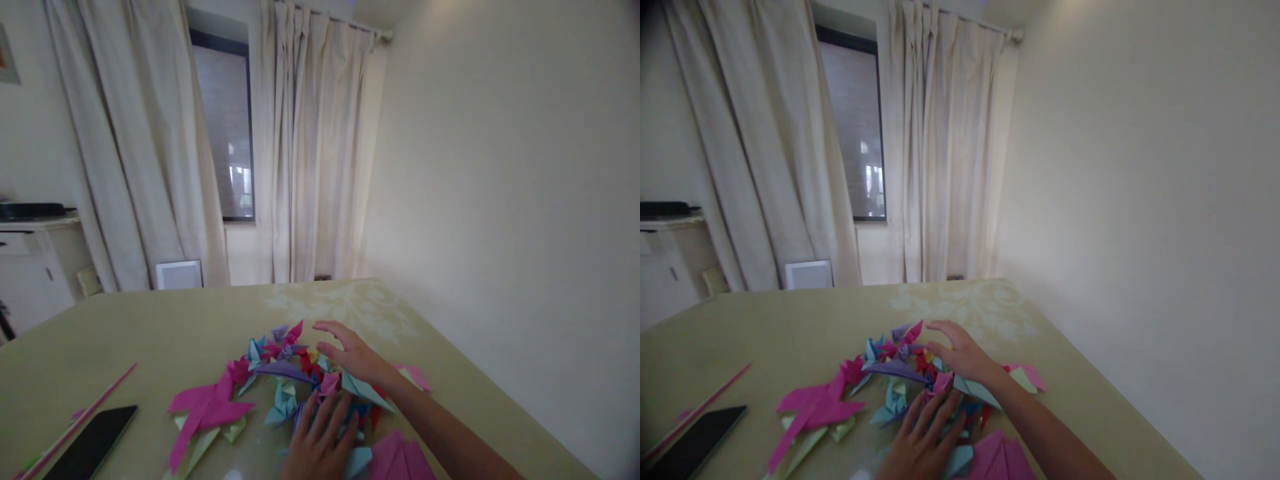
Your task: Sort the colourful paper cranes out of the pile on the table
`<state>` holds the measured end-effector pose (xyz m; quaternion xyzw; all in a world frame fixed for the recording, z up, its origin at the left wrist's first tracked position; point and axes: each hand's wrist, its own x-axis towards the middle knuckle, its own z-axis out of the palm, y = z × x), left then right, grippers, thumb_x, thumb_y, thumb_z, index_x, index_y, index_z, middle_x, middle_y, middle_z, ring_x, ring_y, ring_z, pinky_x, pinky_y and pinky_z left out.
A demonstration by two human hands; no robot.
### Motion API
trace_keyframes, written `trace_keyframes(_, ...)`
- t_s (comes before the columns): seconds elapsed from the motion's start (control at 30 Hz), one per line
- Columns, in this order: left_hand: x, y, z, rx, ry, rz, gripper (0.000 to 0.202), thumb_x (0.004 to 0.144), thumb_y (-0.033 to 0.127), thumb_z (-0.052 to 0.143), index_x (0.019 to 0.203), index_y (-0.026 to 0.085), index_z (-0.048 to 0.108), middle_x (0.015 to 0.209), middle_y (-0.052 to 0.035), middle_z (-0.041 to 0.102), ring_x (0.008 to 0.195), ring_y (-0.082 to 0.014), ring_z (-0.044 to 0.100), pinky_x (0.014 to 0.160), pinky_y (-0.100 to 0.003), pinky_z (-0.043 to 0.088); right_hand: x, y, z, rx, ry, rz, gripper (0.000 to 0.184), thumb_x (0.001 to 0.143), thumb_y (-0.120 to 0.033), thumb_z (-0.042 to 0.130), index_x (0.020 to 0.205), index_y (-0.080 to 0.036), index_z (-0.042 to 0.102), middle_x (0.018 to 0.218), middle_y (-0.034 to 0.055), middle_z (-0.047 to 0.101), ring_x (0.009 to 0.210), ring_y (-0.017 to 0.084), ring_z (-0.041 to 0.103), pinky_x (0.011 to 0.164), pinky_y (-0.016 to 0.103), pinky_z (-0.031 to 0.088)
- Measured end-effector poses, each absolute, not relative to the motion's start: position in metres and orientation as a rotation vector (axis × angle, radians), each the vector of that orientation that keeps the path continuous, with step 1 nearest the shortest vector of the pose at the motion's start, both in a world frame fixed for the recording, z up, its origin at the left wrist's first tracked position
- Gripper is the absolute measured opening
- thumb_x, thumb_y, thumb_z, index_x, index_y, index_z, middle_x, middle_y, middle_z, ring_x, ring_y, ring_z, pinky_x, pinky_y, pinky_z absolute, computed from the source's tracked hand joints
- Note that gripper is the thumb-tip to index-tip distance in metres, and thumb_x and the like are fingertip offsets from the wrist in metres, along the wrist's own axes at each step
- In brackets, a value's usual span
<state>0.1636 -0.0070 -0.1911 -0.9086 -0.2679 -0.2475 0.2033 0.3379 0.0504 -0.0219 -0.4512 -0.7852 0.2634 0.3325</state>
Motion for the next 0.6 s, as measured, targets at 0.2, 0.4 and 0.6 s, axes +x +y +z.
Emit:
trace_keyframes(0.2,0.186,0.017,-0.111,-2.965,-0.919,-0.524,0.091,0.092,0.052,0.070,0.169,0.031,0.027,0.175,-0.0134,0.030,0.159,-0.0418,0.031,0.127,-0.073,0.025,0.413,-0.055,-0.037,-1.503,-2.201,0.308,0.077,0.092,-0.068,0.070,0.160,-0.038,0.050,0.171,0.0091,0.041,0.157,0.037,0.036,0.128,0.059,0.030)
trace_keyframes(0.4,0.119,0.059,-0.062,-3.023,-1.177,-0.707,0.094,0.088,0.068,0.070,0.168,0.039,0.030,0.177,-0.0096,0.028,0.159,-0.0409,0.031,0.125,-0.064,0.033,0.418,-0.090,-0.103,-1.496,-2.309,0.146,0.091,0.087,-0.072,0.072,0.166,-0.042,0.038,0.176,0.0113,0.028,0.157,0.044,0.035,0.120,0.063,0.040)
trace_keyframes(0.6,-0.005,0.056,-0.103,-2.361,-1.966,-0.526,0.076,0.090,0.067,0.054,0.155,0.029,0.056,0.171,-0.0123,0.041,0.155,-0.0444,0.037,0.124,-0.067,0.027,0.396,-0.047,-0.105,-1.713,-2.177,0.202,0.084,0.088,-0.072,0.070,0.163,-0.044,0.043,0.177,0.0083,0.026,0.161,0.044,0.024,0.125,0.070,0.024)
